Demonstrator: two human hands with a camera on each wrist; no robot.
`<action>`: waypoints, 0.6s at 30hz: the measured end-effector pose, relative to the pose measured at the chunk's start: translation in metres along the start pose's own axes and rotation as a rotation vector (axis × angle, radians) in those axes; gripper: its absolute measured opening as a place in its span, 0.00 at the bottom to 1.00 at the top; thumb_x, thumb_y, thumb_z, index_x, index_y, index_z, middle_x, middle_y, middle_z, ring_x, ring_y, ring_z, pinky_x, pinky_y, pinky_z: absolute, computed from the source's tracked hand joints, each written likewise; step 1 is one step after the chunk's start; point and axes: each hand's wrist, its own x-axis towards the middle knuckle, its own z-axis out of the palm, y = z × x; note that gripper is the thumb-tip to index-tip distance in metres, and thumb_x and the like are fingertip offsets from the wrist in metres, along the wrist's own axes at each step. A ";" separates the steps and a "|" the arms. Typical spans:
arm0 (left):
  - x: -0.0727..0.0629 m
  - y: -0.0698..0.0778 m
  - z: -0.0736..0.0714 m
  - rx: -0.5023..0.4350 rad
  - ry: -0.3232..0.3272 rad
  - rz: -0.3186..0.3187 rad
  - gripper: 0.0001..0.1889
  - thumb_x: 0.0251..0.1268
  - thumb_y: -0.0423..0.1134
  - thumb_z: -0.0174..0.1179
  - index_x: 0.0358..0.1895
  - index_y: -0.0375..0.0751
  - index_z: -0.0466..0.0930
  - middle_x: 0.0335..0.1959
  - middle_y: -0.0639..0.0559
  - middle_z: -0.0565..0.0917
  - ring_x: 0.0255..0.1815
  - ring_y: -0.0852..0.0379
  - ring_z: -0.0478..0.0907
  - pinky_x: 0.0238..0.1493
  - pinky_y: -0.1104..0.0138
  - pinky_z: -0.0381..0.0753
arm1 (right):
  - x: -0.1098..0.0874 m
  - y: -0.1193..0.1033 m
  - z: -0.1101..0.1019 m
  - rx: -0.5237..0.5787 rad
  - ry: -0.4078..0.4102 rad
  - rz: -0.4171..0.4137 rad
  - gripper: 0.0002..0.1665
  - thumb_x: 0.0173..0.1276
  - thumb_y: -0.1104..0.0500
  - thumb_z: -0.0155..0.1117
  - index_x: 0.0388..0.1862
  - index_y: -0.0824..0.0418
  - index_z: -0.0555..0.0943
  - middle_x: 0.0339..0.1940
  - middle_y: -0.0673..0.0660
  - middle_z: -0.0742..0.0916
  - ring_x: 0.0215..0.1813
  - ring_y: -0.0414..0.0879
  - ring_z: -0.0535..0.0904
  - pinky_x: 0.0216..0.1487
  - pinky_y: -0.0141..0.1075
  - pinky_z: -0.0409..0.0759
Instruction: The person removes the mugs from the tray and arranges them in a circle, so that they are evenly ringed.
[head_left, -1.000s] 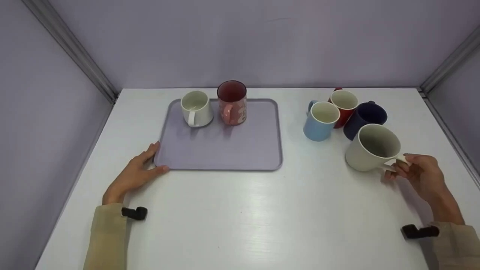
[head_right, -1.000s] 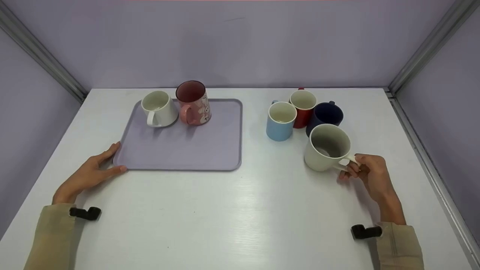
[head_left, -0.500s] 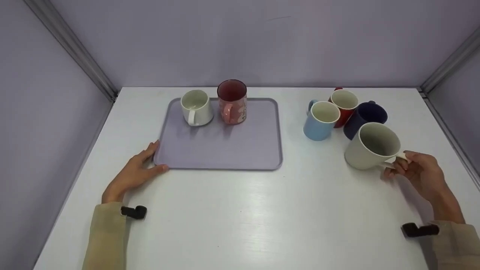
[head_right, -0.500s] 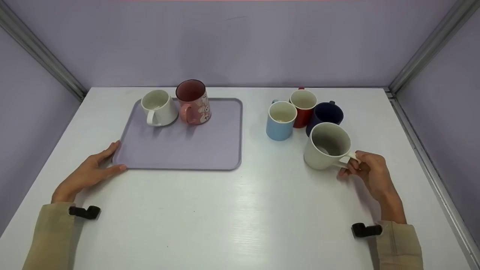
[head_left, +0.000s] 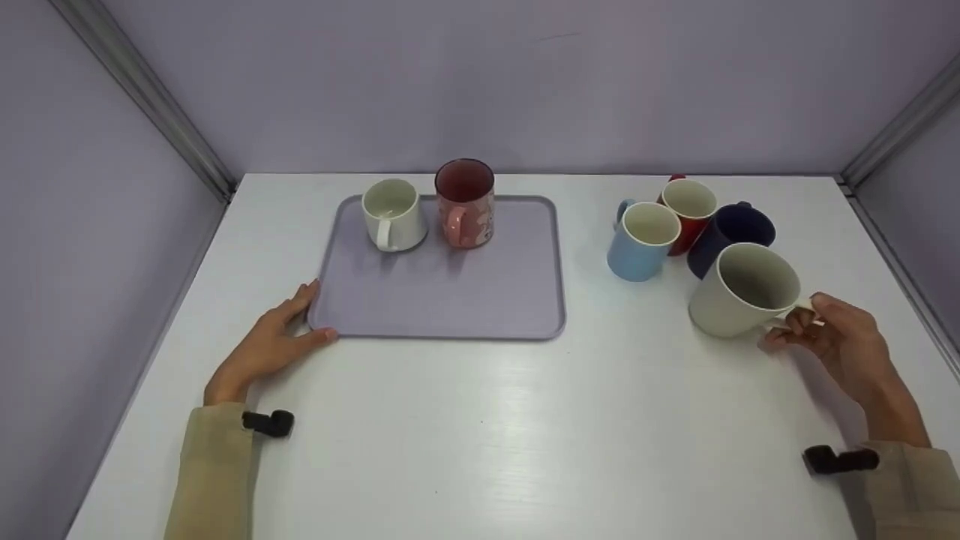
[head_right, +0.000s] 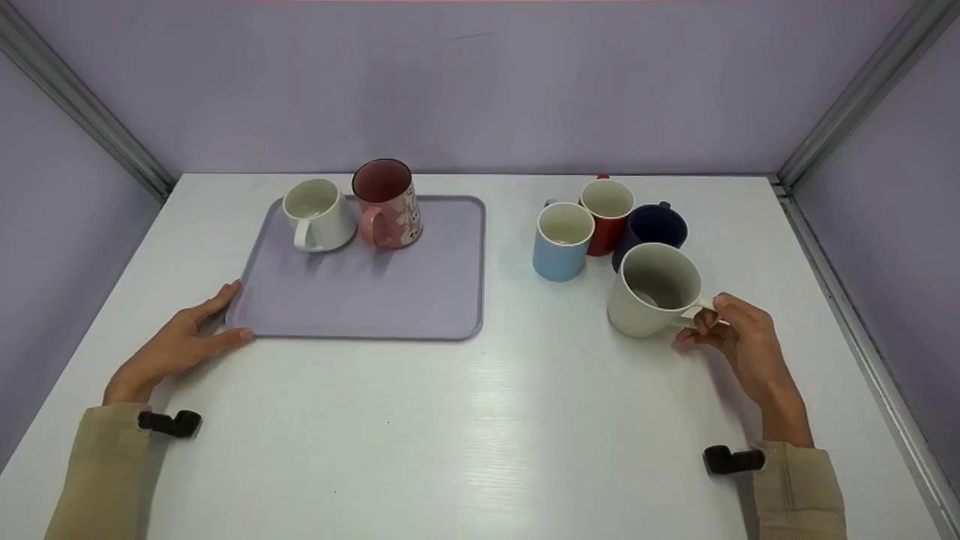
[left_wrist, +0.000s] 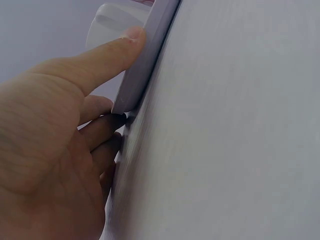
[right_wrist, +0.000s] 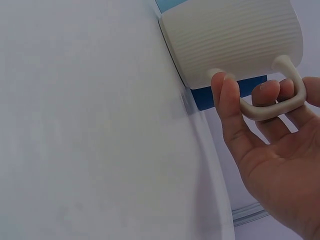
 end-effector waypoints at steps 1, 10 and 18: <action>0.000 0.000 0.000 0.004 0.000 -0.004 0.52 0.72 0.56 0.70 0.89 0.50 0.47 0.90 0.39 0.42 0.91 0.37 0.36 0.88 0.37 0.39 | 0.000 0.000 0.000 0.009 -0.005 -0.003 0.25 0.90 0.65 0.32 0.35 0.64 0.76 0.33 0.55 0.80 0.41 0.50 0.88 0.50 0.38 0.91; 0.002 -0.001 0.000 0.014 0.004 -0.013 0.52 0.71 0.60 0.69 0.89 0.51 0.48 0.90 0.42 0.43 0.91 0.39 0.35 0.88 0.39 0.38 | 0.001 0.000 0.004 0.018 0.051 -0.019 0.22 0.90 0.65 0.37 0.39 0.70 0.77 0.36 0.57 0.82 0.41 0.50 0.88 0.51 0.39 0.92; 0.000 0.001 0.001 0.005 0.007 0.002 0.51 0.72 0.58 0.70 0.89 0.49 0.48 0.90 0.40 0.43 0.91 0.38 0.35 0.88 0.38 0.38 | -0.001 -0.004 0.005 -0.051 0.150 0.027 0.20 0.90 0.62 0.45 0.48 0.72 0.83 0.41 0.58 0.90 0.42 0.50 0.93 0.44 0.35 0.91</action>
